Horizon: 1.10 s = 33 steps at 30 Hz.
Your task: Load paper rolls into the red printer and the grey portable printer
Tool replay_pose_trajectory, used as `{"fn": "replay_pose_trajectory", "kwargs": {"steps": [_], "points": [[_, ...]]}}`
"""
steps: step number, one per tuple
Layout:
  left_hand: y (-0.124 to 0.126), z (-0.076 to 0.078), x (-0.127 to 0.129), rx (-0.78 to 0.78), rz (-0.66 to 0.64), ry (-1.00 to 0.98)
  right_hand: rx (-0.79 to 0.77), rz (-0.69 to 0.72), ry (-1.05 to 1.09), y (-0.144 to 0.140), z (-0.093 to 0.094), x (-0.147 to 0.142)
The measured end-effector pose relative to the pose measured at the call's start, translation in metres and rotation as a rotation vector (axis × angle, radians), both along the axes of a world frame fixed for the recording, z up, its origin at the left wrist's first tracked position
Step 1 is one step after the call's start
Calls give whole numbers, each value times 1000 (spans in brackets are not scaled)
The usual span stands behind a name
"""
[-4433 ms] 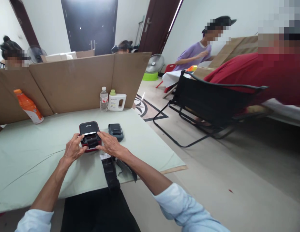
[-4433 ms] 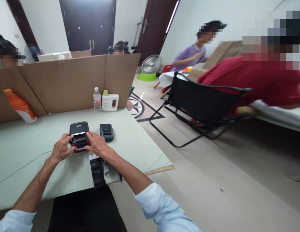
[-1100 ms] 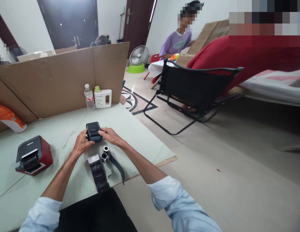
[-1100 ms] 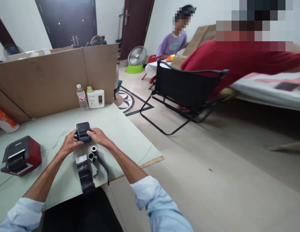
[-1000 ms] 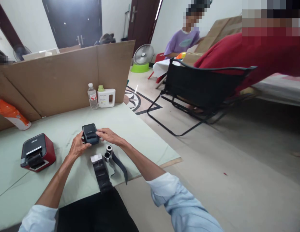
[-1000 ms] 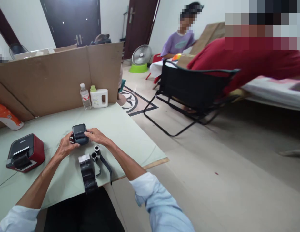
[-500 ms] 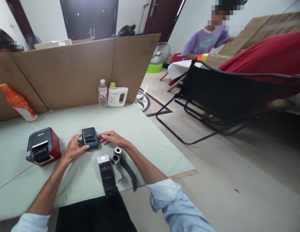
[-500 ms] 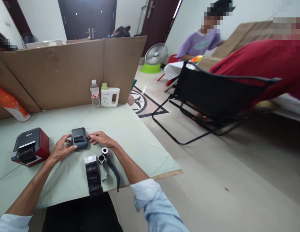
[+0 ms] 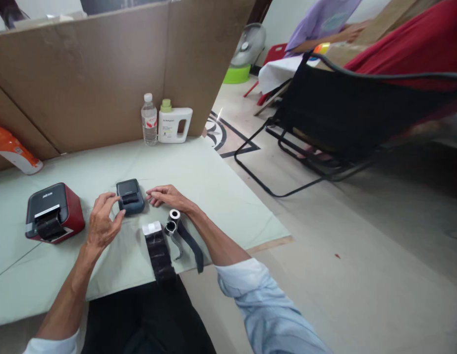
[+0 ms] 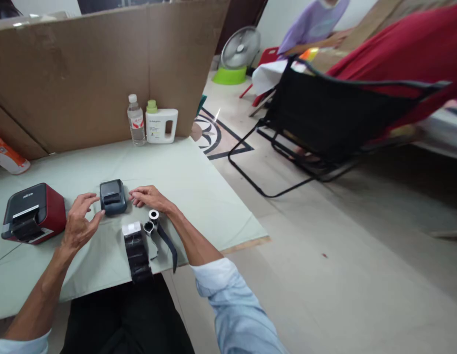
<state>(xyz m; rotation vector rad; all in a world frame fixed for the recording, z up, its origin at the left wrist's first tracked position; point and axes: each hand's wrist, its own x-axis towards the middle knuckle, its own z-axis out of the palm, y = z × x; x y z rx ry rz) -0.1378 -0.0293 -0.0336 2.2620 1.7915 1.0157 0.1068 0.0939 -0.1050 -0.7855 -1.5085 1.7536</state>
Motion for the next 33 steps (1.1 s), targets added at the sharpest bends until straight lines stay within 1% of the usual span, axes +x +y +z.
{"fn": "replay_pose_trajectory", "kwargs": {"steps": [2,5,8,11,13,17,20,23,26,30,33], "points": [[-16,-2,8,-31,-114,2,-2,-9,7,0,2,3],[-31,-13,16,-176,-296,5,14,-47,0,-3,10,9],[-34,-24,21,-272,-368,10,64,-91,-7,-11,22,19],[-30,-25,28,-304,-393,10,109,-95,-27,-25,29,31],[-27,-23,33,-311,-409,23,113,-100,-50,-37,29,37],[-24,-22,44,-285,-411,56,121,-165,-86,-59,19,45],[-25,-22,47,-244,-405,76,140,-200,-83,-68,12,44],[-28,-21,43,-218,-391,88,146,-220,-69,-69,8,42],[-34,-20,34,-204,-362,71,144,-232,-71,-68,7,40],[-41,-22,22,-235,-352,78,136,-232,-87,-67,10,38],[-43,-18,15,-258,-375,45,144,-209,-115,-63,15,38]]}}
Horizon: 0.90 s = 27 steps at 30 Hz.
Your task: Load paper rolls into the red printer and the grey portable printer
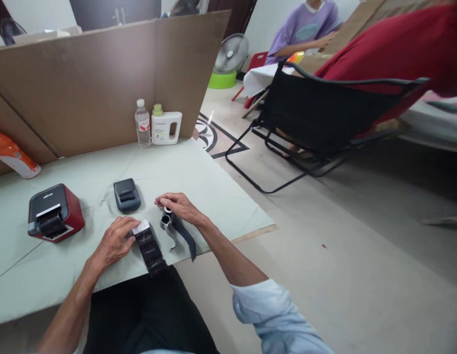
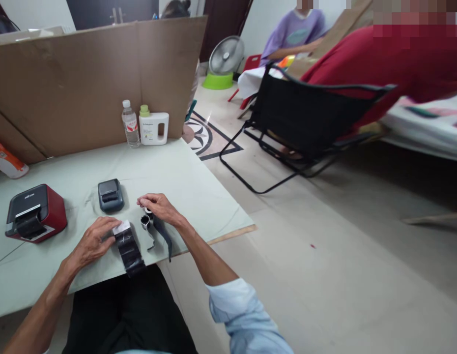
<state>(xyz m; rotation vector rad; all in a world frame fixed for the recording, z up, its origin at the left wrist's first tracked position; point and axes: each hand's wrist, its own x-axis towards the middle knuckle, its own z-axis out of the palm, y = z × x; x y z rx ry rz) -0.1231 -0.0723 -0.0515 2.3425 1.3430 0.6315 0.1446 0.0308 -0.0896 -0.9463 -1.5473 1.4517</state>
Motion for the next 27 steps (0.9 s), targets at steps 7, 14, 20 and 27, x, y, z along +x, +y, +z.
{"fn": "replay_pose_trajectory", "kwargs": {"steps": [7,14,20,27], "points": [[30,17,-28,85,318,-66,70,149,-135,32,14,-11],[83,-9,-51,0,349,-52,-11,233,-208,66,12,-39],[111,-13,-55,-229,300,-236,-81,345,-90,77,6,-56],[106,-17,-57,-195,298,-270,-58,364,20,75,-3,-61]]}}
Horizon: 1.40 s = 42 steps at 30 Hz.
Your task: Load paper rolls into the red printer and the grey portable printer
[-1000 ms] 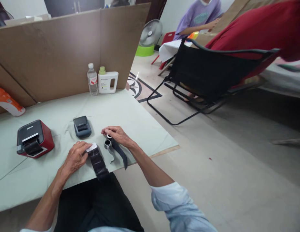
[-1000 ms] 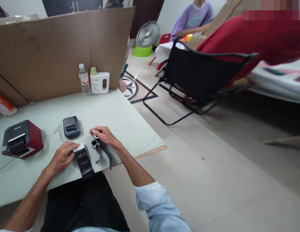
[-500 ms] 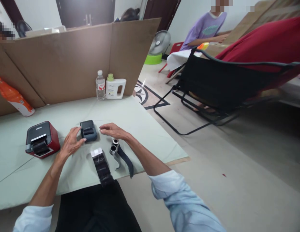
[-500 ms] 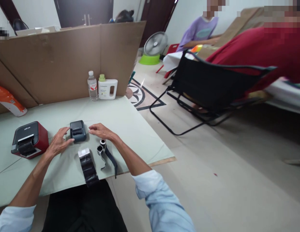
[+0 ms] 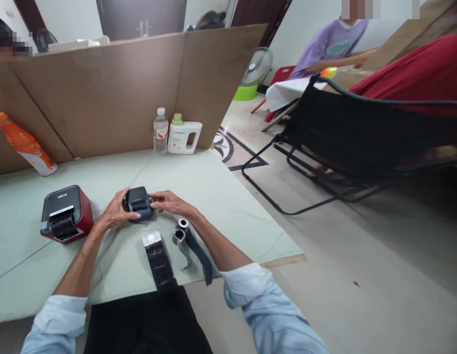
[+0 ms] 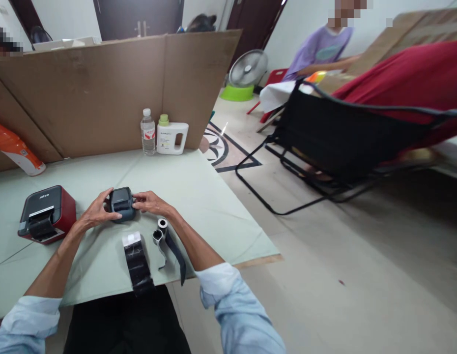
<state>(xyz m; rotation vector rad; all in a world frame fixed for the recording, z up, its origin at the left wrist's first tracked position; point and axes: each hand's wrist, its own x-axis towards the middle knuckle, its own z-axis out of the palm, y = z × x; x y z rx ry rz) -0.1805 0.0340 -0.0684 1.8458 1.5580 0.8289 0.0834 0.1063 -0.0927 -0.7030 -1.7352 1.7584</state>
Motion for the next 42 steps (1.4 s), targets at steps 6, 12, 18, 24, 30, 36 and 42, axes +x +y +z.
{"fn": "replay_pose_trajectory", "kwargs": {"steps": [6,12,18,24,30,36,42], "points": [[-9,-8,0,23,8,-72,-70,-16,3,-2,-5,-1],[-6,-19,0,55,71,-167,2,-17,-13,-5,-8,-3],[-6,-16,2,92,88,-136,9,-12,-23,-7,-9,-3],[-7,-2,14,174,122,28,-17,-6,-24,-8,-7,-3],[-5,5,24,184,144,37,-15,-23,-16,-10,-6,-3],[-28,0,9,158,68,73,13,-28,3,-9,-9,-3],[-49,-18,5,194,76,117,49,-17,-14,-8,-11,-5]]}}
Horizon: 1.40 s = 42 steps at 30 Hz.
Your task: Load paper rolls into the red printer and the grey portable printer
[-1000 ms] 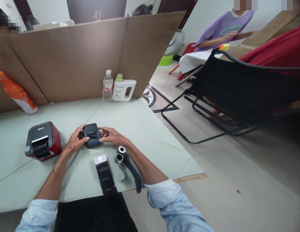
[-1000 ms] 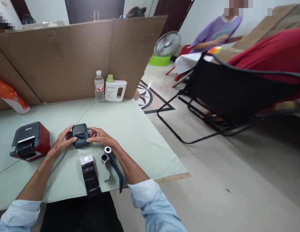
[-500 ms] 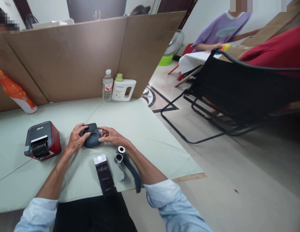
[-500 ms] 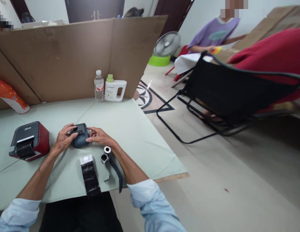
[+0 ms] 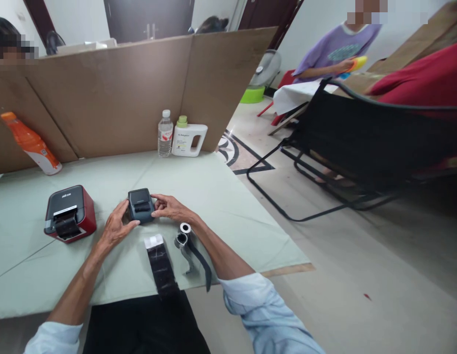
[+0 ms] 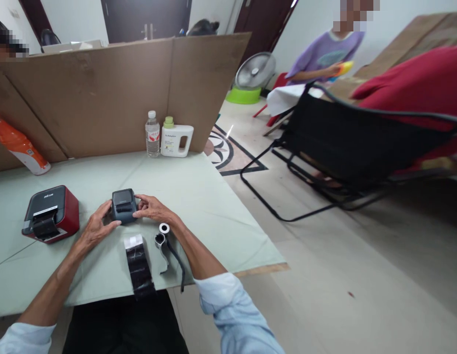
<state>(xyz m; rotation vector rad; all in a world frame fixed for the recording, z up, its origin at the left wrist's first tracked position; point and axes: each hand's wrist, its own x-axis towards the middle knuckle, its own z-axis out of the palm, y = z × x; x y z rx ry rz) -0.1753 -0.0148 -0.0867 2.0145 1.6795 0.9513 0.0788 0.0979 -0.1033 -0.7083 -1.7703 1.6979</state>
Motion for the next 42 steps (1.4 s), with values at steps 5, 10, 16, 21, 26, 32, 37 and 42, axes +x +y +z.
{"fn": "replay_pose_trajectory", "kwargs": {"steps": [5,10,16,21,26,32,37,42], "points": [[-3,-7,2,39,44,80,-4,11,-4,-3,3,1],[-3,-3,-1,9,51,96,-25,9,-11,-5,4,0],[15,12,-4,-91,94,-71,-26,14,0,-5,4,-1],[38,18,-1,-202,226,-322,-66,18,-4,-6,4,-1],[52,18,5,-294,262,-428,-114,16,-16,-12,8,-2],[60,25,6,-384,281,-523,-136,-4,-9,-13,6,-3],[61,32,6,-452,288,-566,-120,12,13,-11,1,-3],[63,37,6,-507,301,-574,-92,23,25,-8,-5,-4]]}}
